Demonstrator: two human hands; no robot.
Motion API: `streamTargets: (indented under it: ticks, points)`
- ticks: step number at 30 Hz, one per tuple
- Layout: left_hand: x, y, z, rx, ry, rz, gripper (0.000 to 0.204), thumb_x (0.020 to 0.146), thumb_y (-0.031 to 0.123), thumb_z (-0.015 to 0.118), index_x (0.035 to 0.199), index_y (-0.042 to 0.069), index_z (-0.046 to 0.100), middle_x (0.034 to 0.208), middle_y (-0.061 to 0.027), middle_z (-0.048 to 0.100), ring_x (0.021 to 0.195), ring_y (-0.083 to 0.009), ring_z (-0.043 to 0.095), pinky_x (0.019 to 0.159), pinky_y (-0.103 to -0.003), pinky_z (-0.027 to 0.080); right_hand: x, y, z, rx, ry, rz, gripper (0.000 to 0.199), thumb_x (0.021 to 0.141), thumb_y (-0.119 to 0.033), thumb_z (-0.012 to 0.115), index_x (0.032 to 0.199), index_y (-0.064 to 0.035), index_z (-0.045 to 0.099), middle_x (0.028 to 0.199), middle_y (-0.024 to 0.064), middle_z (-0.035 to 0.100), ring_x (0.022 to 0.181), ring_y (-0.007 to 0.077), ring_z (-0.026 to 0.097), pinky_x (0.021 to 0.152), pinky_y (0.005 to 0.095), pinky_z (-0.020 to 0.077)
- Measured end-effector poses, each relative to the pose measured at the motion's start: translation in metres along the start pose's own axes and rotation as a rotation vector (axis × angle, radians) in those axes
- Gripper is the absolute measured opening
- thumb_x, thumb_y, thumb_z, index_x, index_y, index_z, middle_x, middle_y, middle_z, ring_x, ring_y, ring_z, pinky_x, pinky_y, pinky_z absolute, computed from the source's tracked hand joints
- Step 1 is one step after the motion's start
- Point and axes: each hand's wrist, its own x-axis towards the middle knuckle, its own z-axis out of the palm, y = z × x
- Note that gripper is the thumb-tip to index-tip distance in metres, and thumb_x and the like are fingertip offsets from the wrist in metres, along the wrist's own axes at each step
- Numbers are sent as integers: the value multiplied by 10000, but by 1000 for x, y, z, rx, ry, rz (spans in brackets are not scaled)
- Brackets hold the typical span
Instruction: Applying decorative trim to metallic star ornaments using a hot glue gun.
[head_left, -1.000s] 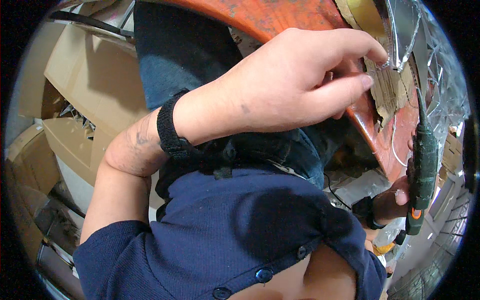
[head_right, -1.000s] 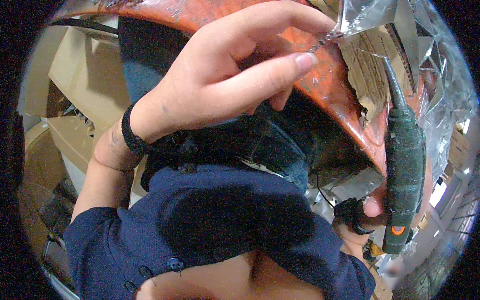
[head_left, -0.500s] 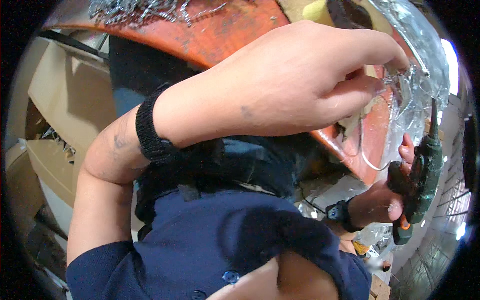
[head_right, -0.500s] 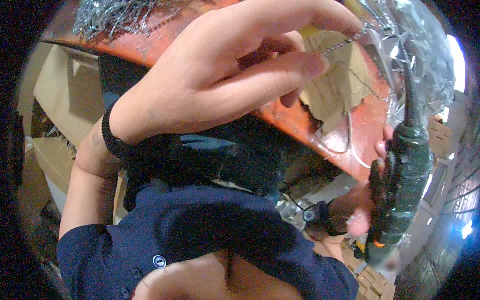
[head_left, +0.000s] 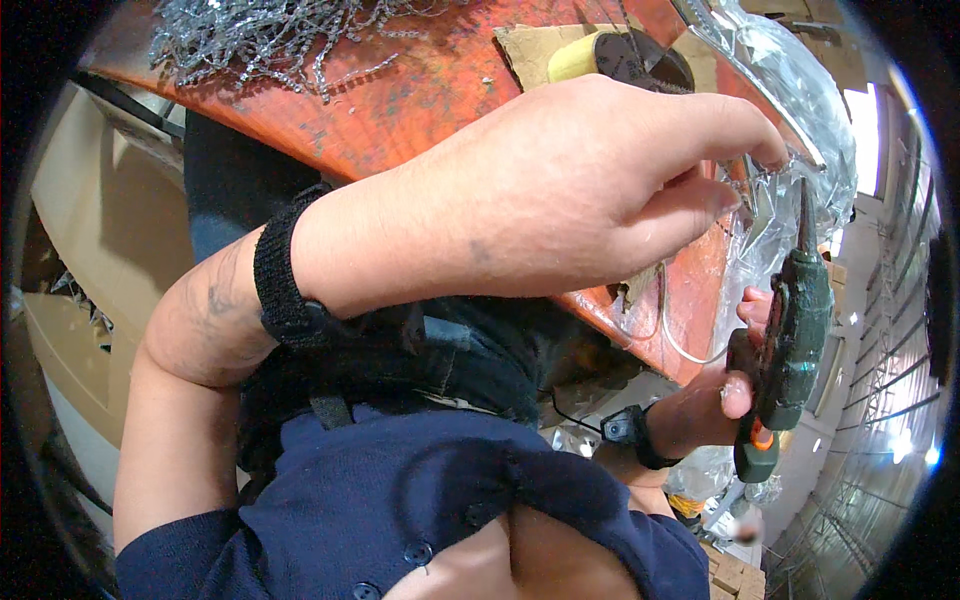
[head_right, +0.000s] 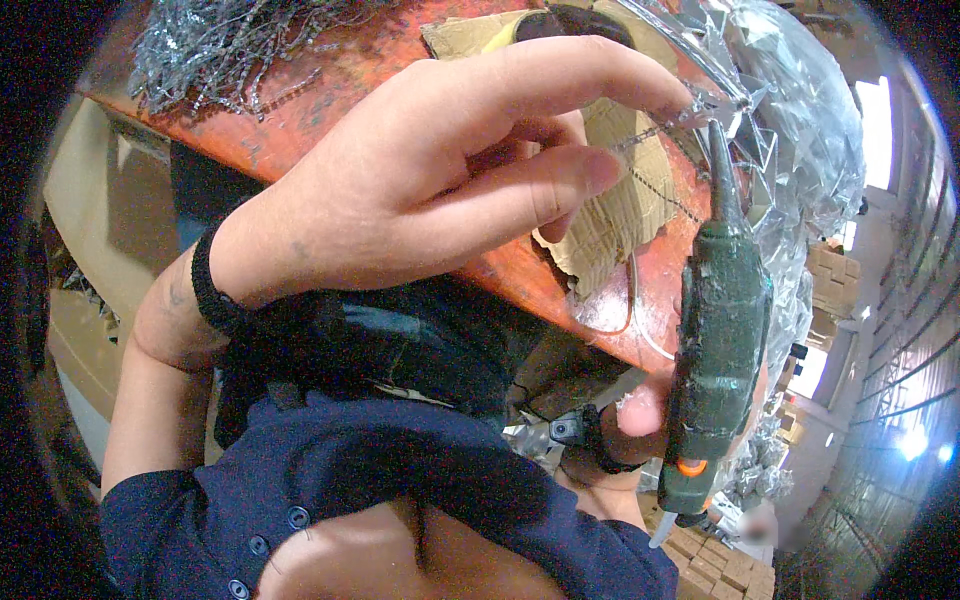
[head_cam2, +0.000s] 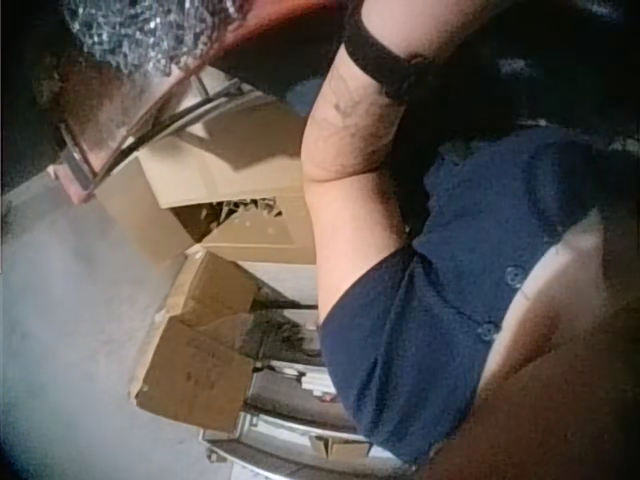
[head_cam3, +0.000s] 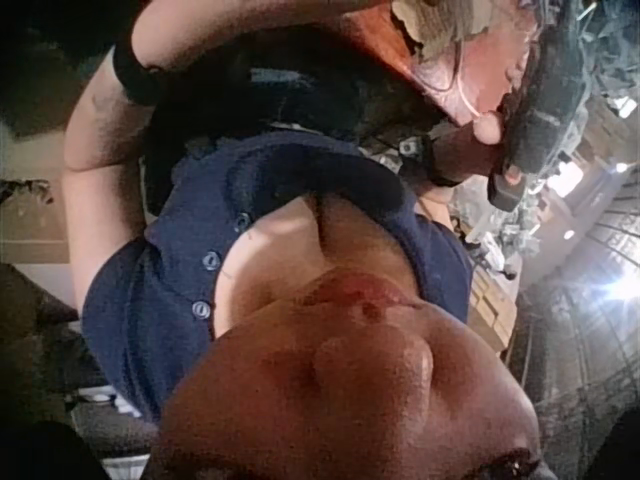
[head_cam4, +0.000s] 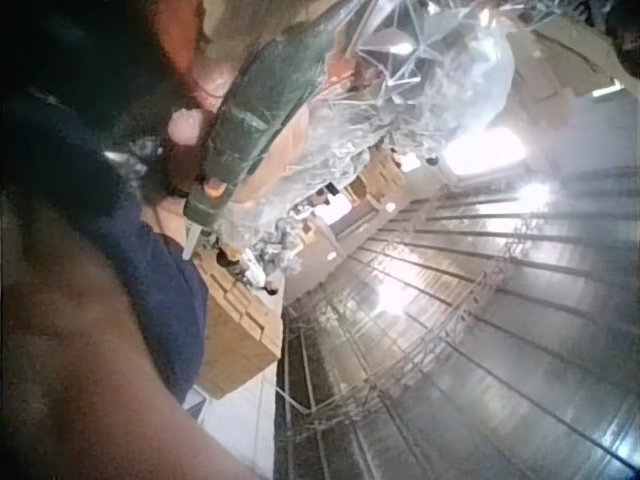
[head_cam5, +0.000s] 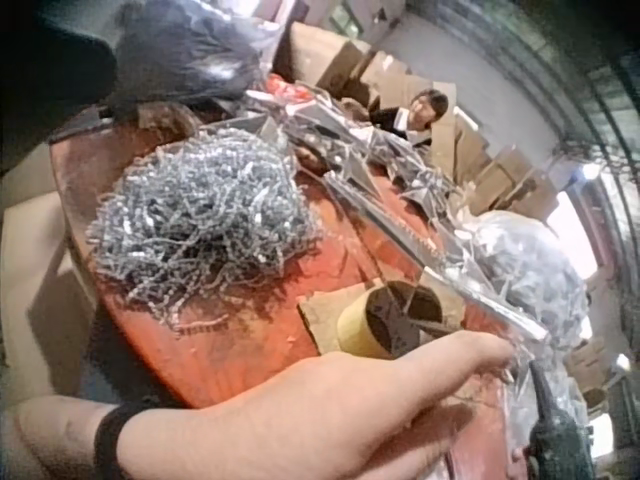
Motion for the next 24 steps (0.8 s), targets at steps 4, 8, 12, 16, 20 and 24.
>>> streamTargets:
  ticks: [4, 8, 12, 16, 20, 24]
  points:
    - [-1, 4, -2, 1, -32, -23, 294, 884, 129, 600, 1172, 72, 607, 858, -180, 680, 793, -339, 675, 724, -411, 530, 7, -51, 52, -289, 258, 367, 814, 718, -721, 648, 960, 57, 648, 913, 180, 659, 908, 340, 635, 875, 504, 492]
    - [-1, 8, -5, 24, -62, -55, 289, 885, 124, 603, 1168, 68, 606, 848, -179, 680, 792, -342, 675, 724, -413, 529, 2, -41, 44, -337, 220, 343, 807, 717, -723, 647, 936, 54, 654, 902, 180, 659, 901, 337, 636, 868, 496, 494]
    - [-1, 3, 1, 21, -29, -18, 286, 882, 125, 605, 1161, 68, 608, 840, -181, 677, 793, -346, 673, 723, -416, 528, 1, -30, 52, -299, 273, 269, 851, 733, -772, 578, 908, 59, 639, 882, 176, 641, 876, 342, 629, 849, 482, 494]
    - [4, 17, -19, -41, -71, -13, 282, 877, 128, 604, 1152, 66, 610, 837, -185, 674, 793, -354, 669, 722, -424, 526, 1, -28, 55, -330, 357, 251, 896, 742, -814, 500, 888, 63, 607, 839, 158, 604, 813, 330, 596, 789, 466, 487]
    - [-1, 17, -17, 158, -66, 133, 282, 874, 130, 603, 1148, 65, 611, 839, -182, 676, 790, -356, 669, 718, -428, 524, -1, -21, 47, -302, 297, 213, 897, 758, -815, 471, 902, 63, 589, 815, 146, 580, 790, 317, 573, 758, 463, 478]
    - [-2, 17, -18, -6, -15, 104, 285, 872, 127, 601, 1150, 65, 610, 839, -178, 678, 788, -353, 671, 718, -425, 526, -3, -20, 44, -258, 282, 168, 875, 813, -794, 431, 915, 63, 578, 819, 156, 572, 798, 316, 571, 764, 473, 478]
